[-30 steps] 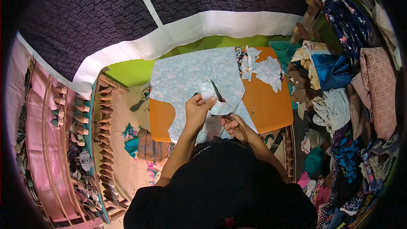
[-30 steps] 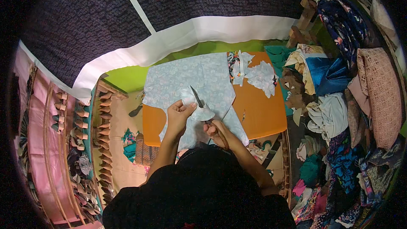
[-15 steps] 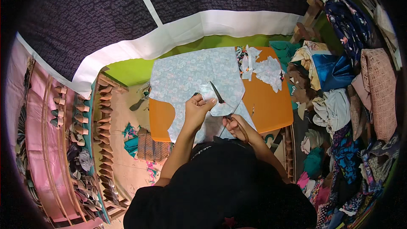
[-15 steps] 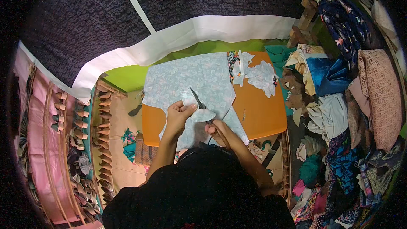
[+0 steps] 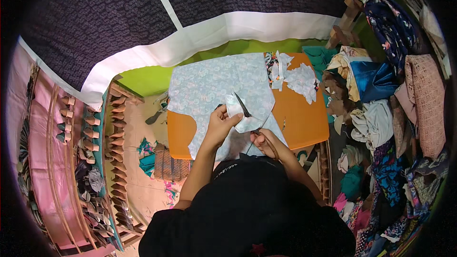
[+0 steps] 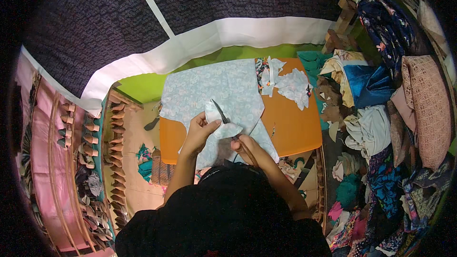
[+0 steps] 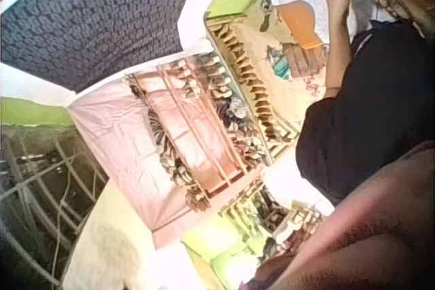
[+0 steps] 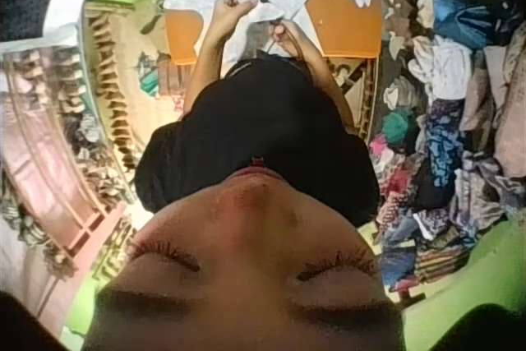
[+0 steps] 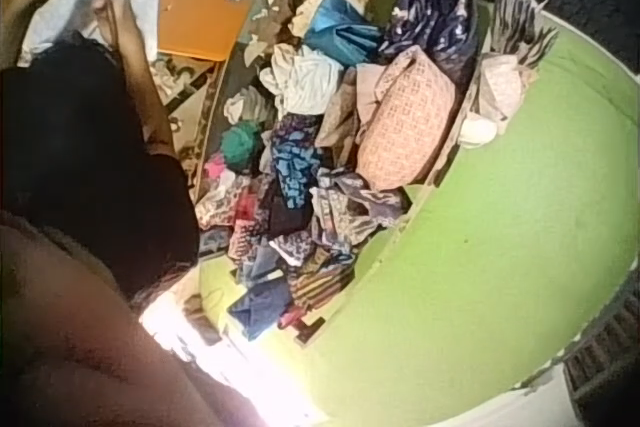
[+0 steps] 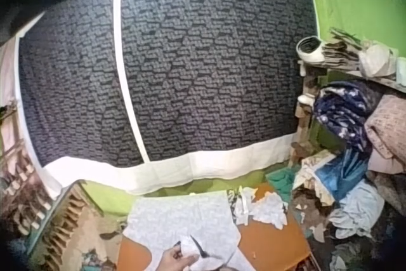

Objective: Cutting out patterns from a piece of fabric using scissors.

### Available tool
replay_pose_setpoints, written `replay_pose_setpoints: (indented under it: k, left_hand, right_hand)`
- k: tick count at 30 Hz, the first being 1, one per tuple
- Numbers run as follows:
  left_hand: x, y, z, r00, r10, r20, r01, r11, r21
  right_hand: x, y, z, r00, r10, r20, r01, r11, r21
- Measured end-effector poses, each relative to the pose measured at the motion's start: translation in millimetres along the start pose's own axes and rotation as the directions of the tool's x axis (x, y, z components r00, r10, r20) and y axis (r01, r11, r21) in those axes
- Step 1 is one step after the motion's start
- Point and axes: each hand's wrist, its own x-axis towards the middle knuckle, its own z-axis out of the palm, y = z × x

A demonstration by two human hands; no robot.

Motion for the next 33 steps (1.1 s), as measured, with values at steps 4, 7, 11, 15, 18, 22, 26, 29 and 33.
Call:
replay_pose_setpoints:
  k: [4,7,11,15,18,22,26,29,33]
  left_hand:
    - [0,7,2,0.998,0.013,-0.063,-0.011,0.999,0.041]
    - [3,1,-4,0.996,0.013,-0.087,-0.013,1.000,0.001]
    - [2,12,-5,0.993,-0.008,-0.117,0.012,1.000,0.028]
    - [-2,20,-7,0.994,0.042,-0.100,-0.034,0.996,0.078]
    - [0,14,-18,0.997,0.034,-0.067,-0.030,0.998,0.060]
    - [-3,18,-28,0.999,0.034,-0.022,-0.033,0.998,0.051]
    - [-4,21,-35,0.998,0.026,-0.060,-0.021,0.996,0.085]
    - [-5,22,-43,0.999,0.016,-0.038,-0.011,0.993,0.118]
    - [-7,25,-47,1.000,0.008,-0.026,-0.004,0.992,0.123]
  right_hand:
    - [-1,7,0,0.993,-0.118,-0.017,0.117,0.992,-0.056]
    - [-2,1,4,0.995,-0.093,-0.039,0.091,0.993,-0.069]
    - [0,0,12,0.981,-0.158,-0.115,0.141,0.979,-0.145]
    - [4,5,21,0.972,-0.186,-0.143,0.159,0.971,-0.180]
    - [8,10,26,0.958,-0.252,-0.133,0.232,0.961,-0.154]
    - [13,10,33,0.959,-0.251,-0.133,0.227,0.959,-0.171]
    - [19,19,45,0.974,-0.166,-0.153,0.168,0.986,-0.001]
    - [21,19,51,0.983,-0.143,-0.112,0.155,0.982,0.106]
    - [19,12,59,0.988,-0.099,-0.121,0.113,0.988,0.108]
